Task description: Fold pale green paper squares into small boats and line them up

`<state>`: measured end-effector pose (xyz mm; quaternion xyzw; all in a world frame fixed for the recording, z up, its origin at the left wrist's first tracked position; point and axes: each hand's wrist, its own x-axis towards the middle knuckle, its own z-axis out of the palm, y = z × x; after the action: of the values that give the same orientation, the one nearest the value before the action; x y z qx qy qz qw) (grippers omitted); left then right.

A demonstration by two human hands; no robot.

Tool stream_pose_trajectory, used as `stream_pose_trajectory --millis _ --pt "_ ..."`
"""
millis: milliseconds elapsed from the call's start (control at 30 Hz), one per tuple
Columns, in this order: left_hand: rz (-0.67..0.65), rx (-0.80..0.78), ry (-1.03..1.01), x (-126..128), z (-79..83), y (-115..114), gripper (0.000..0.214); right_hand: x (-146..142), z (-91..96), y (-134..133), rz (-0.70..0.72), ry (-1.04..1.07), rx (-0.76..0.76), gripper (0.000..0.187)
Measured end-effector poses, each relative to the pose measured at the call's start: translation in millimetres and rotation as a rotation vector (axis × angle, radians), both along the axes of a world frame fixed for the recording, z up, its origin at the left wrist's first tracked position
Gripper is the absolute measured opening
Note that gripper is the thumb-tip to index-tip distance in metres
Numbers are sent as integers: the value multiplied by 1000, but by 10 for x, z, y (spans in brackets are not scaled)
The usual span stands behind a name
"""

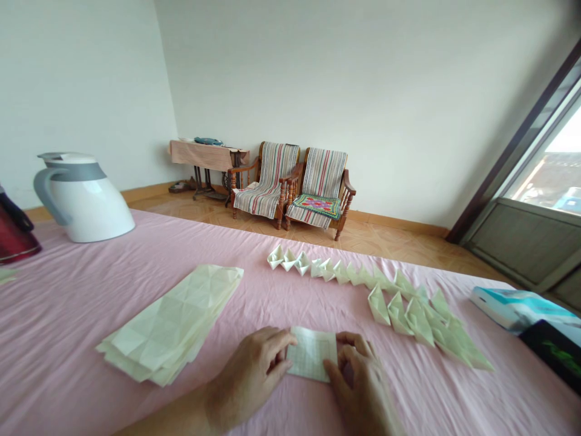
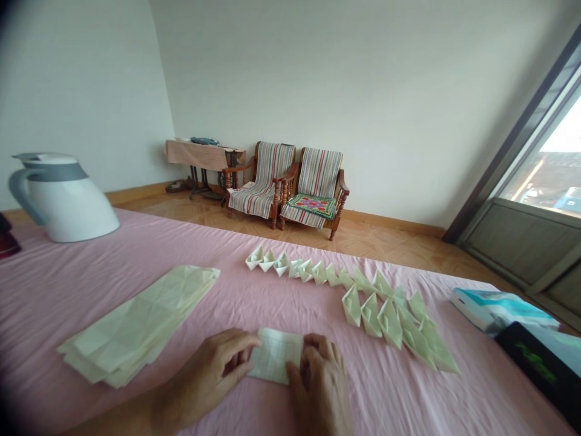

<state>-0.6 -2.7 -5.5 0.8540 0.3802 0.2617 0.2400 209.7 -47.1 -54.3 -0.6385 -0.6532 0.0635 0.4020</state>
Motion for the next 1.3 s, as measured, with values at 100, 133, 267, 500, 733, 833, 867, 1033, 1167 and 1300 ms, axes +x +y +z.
stream_pose_trajectory --millis 100,133,267,500,733,833,867,1033,1167,1300 --pt "-14 25 18 3 18 -6 27 4 -12 3 -4 -28 7 23" --pt "-18 27 19 2 22 -10 26 6 -18 5 -1 -36 10 23" --pt "-36 24 18 -7 37 -22 26 19 -34 10 20 -62 25 23" --pt "-61 -1 9 -16 57 -27 26 33 -17 7 24 -100 52 24" --pt "-80 -6 6 -12 69 -32 26 28 10 7 3 -139 53 22" --pt "-82 -6 17 -6 75 -38 24 22 21 5 2 -148 64 23" --pt "-81 -7 19 -5 76 -40 23 21 25 4 4 -150 70 24" --pt "-79 0 16 -4 92 -49 20 24 27 6 4 -163 84 23" --pt "-92 14 34 2 125 -57 19 26 -2 17 -3 -190 91 21" --pt "-88 48 61 14 132 -69 21 26 -27 22 -16 -205 81 19"
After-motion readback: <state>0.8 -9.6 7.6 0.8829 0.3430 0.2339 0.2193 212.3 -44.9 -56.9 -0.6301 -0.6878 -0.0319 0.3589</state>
